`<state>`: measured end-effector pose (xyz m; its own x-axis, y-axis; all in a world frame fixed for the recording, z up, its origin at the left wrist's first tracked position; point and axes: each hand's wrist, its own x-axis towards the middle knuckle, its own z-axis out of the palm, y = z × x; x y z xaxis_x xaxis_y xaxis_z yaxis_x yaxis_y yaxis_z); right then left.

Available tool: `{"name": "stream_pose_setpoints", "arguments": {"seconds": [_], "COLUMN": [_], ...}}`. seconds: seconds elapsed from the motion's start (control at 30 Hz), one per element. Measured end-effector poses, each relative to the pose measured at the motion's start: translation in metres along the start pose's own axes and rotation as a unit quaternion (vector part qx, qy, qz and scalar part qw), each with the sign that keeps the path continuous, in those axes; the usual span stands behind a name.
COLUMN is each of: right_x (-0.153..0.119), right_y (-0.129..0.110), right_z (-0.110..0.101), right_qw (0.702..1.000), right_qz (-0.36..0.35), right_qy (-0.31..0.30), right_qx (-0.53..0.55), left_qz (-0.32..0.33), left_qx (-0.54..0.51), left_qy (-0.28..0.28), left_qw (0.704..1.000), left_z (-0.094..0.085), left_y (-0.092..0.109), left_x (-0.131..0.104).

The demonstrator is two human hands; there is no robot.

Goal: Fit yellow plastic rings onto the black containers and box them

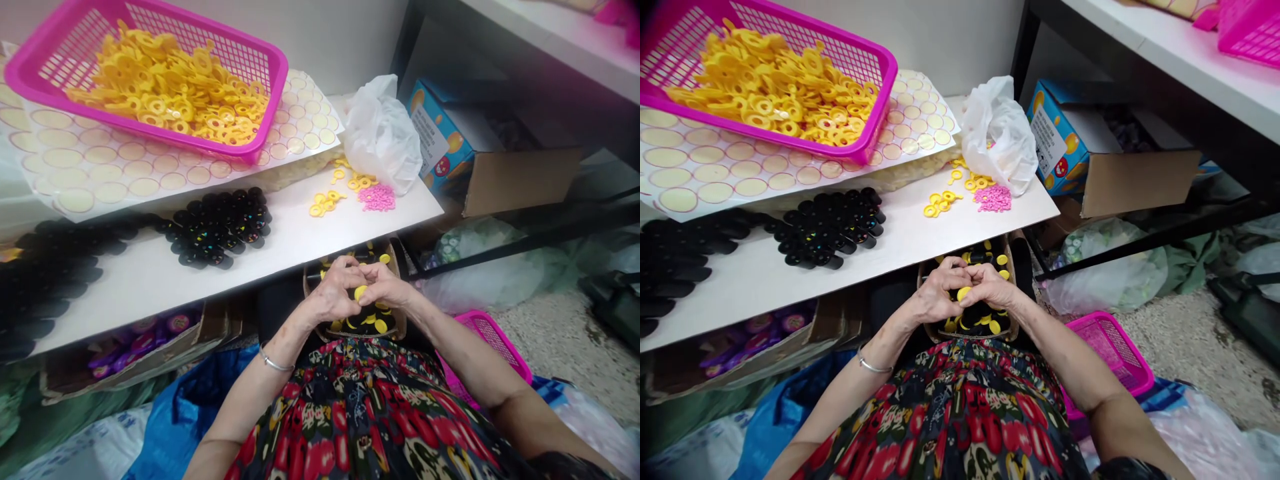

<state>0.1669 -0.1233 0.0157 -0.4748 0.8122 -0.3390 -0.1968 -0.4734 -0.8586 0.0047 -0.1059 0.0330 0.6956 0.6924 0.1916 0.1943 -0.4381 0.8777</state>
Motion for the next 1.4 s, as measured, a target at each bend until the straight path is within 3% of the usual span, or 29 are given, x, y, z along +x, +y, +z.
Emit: {"name": "stream_pose_setpoints", "arguments": {"seconds": [0.13, 0.23, 0.37, 0.5, 0.6, 0.67, 0.73, 0.87, 1.0, 1.07, 1.2, 1.3, 1.4], "right_x": [-0.008, -0.018, -0.026, -0.025, -0.024, -0.026, -0.029, -0.031, -0.031, -0.031, -0.033, -0.032, -0.03], "right_y": [0.02, 0.034, 0.047, 0.04, 0.027, 0.025, 0.032, 0.062, 0.072, 0.065, 0.046, 0.04, 0.036], "right_z": [0.009, 0.015, 0.019, 0.016, 0.011, 0.006, 0.001, -0.01, -0.017, -0.019, -0.023, -0.026, -0.027], "right_qw": [0.999, 0.999, 0.998, 0.995, 0.941, 0.882, 0.828, 0.718, 0.652, 0.634, 0.623, 0.645, 0.676], "right_qz": [-0.006, 0.031, 0.034, -0.024, -0.104, -0.143, -0.167, -0.197, -0.2, -0.198, -0.196, -0.211, -0.222], "right_qy": [0.037, 0.016, 0.017, 0.075, 0.166, 0.187, 0.182, 0.205, 0.231, 0.216, 0.18, 0.184, 0.207], "right_qx": [0.016, 0.026, 0.042, -0.058, -0.276, -0.408, -0.504, -0.635, -0.694, -0.716, -0.735, -0.71, -0.672], "left_qz": [-0.04, -0.065, -0.042, 0.015, -0.011, -0.087, -0.146, -0.204, -0.273, -0.272, -0.261, -0.279, -0.302], "left_qx": [0.023, 0.025, 0.008, -0.013, 0.015, 0.076, 0.17, 0.427, 0.518, 0.52, 0.489, 0.466, 0.466], "left_qy": [-0.026, -0.033, -0.031, -0.036, 0.097, 0.207, 0.267, 0.298, 0.367, 0.412, 0.486, 0.506, 0.481], "left_qw": [0.999, 0.997, 0.999, 0.999, 0.995, 0.972, 0.937, 0.829, 0.723, 0.697, 0.676, 0.67, 0.679], "left_z": [0.01, 0.023, 0.03, 0.004, -0.032, -0.056, -0.075, -0.095, -0.101, -0.102, -0.096, -0.09, -0.088], "left_y": [-0.008, -0.013, -0.007, 0.0, -0.01, -0.02, -0.027, -0.029, -0.033, -0.042, -0.056, -0.059, -0.059], "left_x": [-0.014, -0.029, -0.041, -0.034, -0.016, -0.001, 0.011, 0.015, -0.007, -0.022, -0.049, -0.061, -0.063]}}
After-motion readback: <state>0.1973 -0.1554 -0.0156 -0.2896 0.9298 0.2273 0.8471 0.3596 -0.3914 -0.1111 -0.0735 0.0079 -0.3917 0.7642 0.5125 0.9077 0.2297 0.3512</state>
